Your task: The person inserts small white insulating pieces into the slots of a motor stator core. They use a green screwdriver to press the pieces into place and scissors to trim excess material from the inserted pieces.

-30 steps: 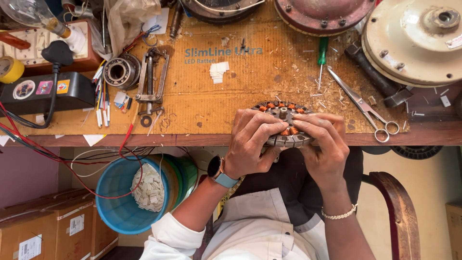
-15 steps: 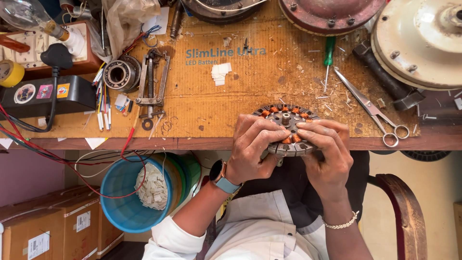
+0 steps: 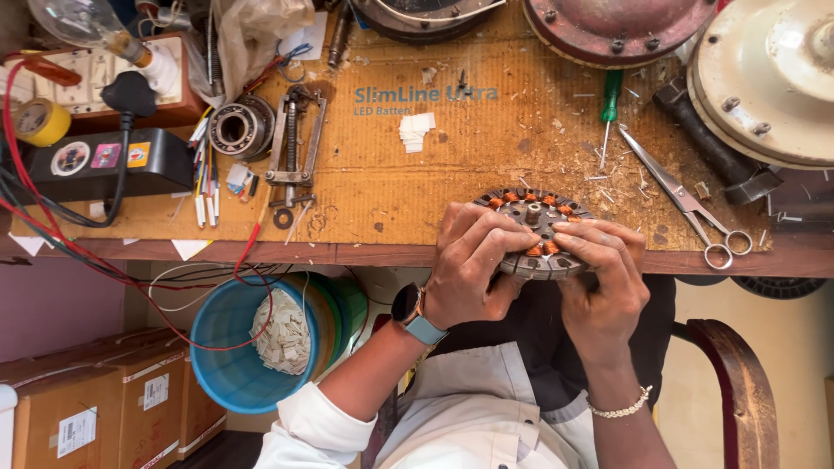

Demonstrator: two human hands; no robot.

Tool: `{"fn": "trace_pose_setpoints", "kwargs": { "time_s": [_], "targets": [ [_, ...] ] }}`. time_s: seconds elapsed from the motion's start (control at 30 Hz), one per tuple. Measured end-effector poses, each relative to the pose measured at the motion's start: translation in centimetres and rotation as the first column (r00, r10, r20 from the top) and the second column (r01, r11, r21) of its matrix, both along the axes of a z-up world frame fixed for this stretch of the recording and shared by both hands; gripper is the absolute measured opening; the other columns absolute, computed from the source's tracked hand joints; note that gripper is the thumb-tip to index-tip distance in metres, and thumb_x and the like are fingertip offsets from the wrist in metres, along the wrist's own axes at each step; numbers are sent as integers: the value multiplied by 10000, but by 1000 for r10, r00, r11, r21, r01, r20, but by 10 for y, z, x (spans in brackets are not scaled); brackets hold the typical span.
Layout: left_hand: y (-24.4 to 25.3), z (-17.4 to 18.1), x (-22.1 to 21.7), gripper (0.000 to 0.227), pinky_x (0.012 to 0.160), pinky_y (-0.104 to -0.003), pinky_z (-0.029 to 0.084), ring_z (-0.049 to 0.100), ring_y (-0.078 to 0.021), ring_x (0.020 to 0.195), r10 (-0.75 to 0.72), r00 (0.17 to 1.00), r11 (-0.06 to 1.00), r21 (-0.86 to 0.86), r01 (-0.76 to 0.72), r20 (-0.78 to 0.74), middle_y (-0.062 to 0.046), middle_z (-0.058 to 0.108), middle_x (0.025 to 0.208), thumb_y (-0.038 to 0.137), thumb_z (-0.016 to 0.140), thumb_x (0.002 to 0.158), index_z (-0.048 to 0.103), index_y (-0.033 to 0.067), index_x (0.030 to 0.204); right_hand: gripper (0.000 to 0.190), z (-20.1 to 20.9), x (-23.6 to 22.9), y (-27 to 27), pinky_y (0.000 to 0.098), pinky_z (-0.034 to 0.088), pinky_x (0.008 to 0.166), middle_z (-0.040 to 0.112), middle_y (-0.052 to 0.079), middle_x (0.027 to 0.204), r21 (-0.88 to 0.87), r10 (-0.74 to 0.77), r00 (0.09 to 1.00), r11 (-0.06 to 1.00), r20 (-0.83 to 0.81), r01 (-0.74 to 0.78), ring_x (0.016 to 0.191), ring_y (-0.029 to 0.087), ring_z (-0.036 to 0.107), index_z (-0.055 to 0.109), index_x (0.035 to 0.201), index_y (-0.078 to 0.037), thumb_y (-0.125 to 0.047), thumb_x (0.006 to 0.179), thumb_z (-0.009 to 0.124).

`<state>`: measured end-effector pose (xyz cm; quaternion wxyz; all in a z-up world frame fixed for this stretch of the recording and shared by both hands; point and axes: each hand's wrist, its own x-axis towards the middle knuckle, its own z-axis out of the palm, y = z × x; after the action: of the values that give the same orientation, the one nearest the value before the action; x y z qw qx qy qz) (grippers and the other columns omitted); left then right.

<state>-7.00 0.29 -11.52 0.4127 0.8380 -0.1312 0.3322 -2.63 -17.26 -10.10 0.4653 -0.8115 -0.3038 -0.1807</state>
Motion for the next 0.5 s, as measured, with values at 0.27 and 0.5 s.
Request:
{"fn": "trace_pose_setpoints", "kwargs": {
  "time_s": [0.27, 0.5],
  "targets": [
    [10, 2, 1, 420, 993, -406, 434, 603, -243, 1071, -139, 989, 985, -96, 142, 40, -22, 686, 1170, 196, 859, 819, 688, 153, 1200, 474, -5, 1, -5, 406, 516, 1131, 661, 121, 1341, 211, 138, 985, 971, -103, -114, 1333, 303, 604, 624, 1239, -39, -34, 798, 800],
    [1, 11, 3, 291, 930, -393, 472, 604, -236, 1025, -53, 996, 998, -21, 54, 69, 6, 682, 1102, 195, 862, 810, 750, 204, 1078, 444, -3, -4, -6, 421, 493, 1187, 649, 133, 1388, 198, 76, 981, 979, -176, -41, 1421, 325, 580, 606, 1271, -31, 171, 876, 620]
  ]
}}
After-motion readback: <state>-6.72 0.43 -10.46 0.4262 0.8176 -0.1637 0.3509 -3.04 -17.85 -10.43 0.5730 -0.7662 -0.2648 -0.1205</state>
